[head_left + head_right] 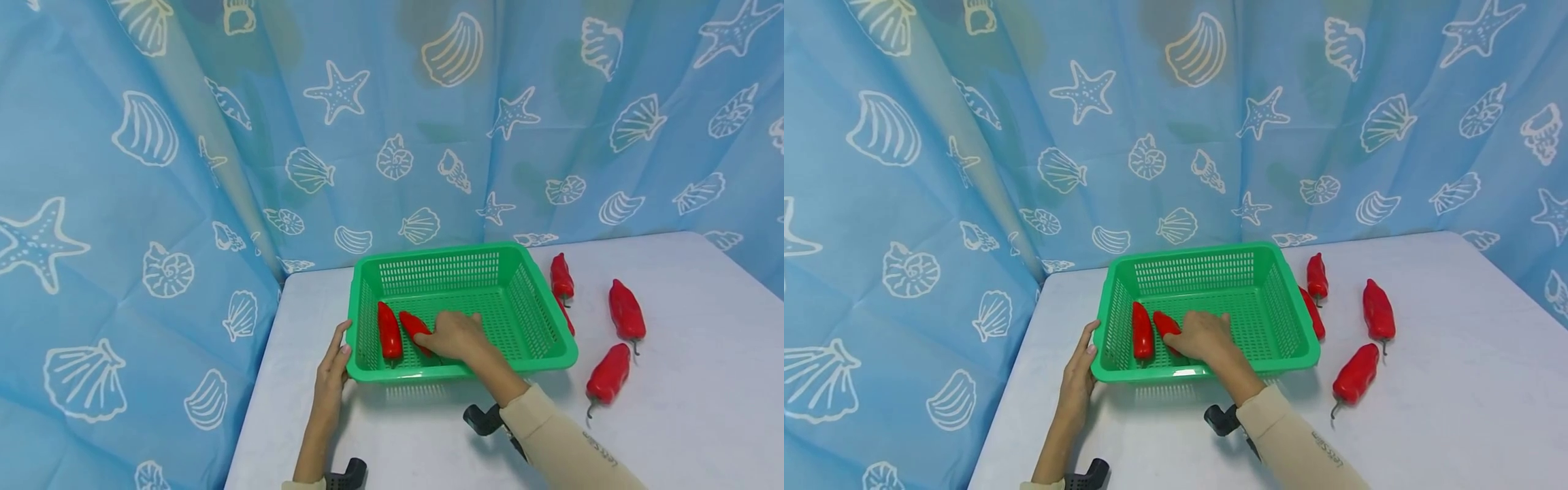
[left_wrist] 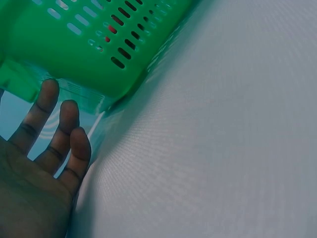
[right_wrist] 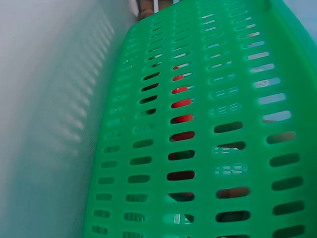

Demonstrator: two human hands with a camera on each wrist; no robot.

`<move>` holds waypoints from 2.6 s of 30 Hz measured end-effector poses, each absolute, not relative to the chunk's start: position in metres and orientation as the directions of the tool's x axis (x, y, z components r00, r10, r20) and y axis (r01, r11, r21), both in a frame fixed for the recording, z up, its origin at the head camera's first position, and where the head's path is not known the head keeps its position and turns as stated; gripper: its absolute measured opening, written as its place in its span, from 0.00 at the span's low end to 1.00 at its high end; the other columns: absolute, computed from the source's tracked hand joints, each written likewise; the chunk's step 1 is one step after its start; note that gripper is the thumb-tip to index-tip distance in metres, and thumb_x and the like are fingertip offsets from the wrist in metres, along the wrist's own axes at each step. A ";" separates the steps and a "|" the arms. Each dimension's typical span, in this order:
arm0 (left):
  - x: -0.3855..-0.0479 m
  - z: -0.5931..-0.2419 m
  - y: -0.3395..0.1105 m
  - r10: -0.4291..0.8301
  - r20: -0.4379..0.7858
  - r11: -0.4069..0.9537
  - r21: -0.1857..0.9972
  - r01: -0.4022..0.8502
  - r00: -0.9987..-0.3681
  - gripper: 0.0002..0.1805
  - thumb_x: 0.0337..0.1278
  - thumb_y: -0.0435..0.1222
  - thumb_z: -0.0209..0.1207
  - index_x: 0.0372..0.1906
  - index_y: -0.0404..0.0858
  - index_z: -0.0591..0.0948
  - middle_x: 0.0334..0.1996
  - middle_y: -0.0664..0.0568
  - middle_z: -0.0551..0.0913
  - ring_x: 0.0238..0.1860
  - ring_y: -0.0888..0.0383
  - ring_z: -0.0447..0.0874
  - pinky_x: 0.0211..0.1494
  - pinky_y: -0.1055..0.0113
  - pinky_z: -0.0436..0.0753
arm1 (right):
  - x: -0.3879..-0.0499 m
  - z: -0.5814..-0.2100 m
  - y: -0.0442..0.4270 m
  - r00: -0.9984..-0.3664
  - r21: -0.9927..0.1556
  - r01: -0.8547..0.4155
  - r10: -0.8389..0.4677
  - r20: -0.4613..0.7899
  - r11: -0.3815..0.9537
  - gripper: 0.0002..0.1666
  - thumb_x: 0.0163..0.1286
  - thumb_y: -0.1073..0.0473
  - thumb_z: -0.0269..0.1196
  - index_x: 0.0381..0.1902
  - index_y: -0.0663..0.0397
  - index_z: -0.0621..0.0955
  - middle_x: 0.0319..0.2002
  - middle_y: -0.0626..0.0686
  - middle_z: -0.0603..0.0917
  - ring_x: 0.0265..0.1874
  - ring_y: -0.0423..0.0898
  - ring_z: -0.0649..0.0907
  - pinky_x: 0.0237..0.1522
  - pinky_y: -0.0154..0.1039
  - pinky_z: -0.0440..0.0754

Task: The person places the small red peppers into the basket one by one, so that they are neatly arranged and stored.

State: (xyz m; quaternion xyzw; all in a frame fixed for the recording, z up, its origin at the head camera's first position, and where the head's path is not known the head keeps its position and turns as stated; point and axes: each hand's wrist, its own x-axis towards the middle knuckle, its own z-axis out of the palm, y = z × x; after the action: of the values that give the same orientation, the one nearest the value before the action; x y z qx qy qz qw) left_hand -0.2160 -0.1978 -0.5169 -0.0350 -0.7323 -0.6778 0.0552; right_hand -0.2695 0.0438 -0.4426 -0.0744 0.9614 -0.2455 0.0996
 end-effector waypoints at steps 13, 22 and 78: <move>-0.215 -0.517 -0.198 -0.018 0.121 0.062 0.991 0.120 -0.992 0.23 0.76 0.54 0.46 0.72 0.66 0.67 0.66 0.51 0.73 0.49 0.50 0.81 0.51 0.59 0.79 | -0.269 -0.444 0.042 -0.969 -0.414 -0.127 -0.202 -0.144 0.902 0.35 0.69 0.38 0.63 0.10 0.51 0.70 0.10 0.47 0.66 0.16 0.45 0.69 0.55 0.60 0.63; -0.214 -0.518 -0.198 -0.025 0.126 0.066 0.990 0.124 -0.992 0.23 0.76 0.54 0.45 0.72 0.67 0.67 0.67 0.51 0.72 0.51 0.51 0.81 0.53 0.59 0.79 | -0.269 -0.446 0.043 -0.960 -0.488 -0.145 -0.242 -0.142 0.861 0.34 0.70 0.39 0.63 0.10 0.51 0.70 0.10 0.47 0.65 0.16 0.45 0.67 0.48 0.53 0.61; -0.211 -0.516 -0.199 -0.021 0.120 0.100 0.988 0.118 -0.992 0.24 0.77 0.53 0.43 0.73 0.65 0.66 0.71 0.58 0.67 0.59 0.53 0.77 0.56 0.62 0.78 | -0.242 -0.412 0.105 -0.934 -0.761 -0.332 -0.085 0.346 0.557 0.11 0.74 0.55 0.61 0.43 0.56 0.85 0.26 0.49 0.75 0.27 0.47 0.74 0.28 0.41 0.72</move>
State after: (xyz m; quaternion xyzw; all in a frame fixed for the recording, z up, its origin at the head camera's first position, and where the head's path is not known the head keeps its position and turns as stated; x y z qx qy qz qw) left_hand -0.2109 -0.1987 -0.5164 -0.0326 -0.7397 -0.6701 0.0518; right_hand -0.2422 0.1050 -0.4117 -0.1196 0.8718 -0.4552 -0.1359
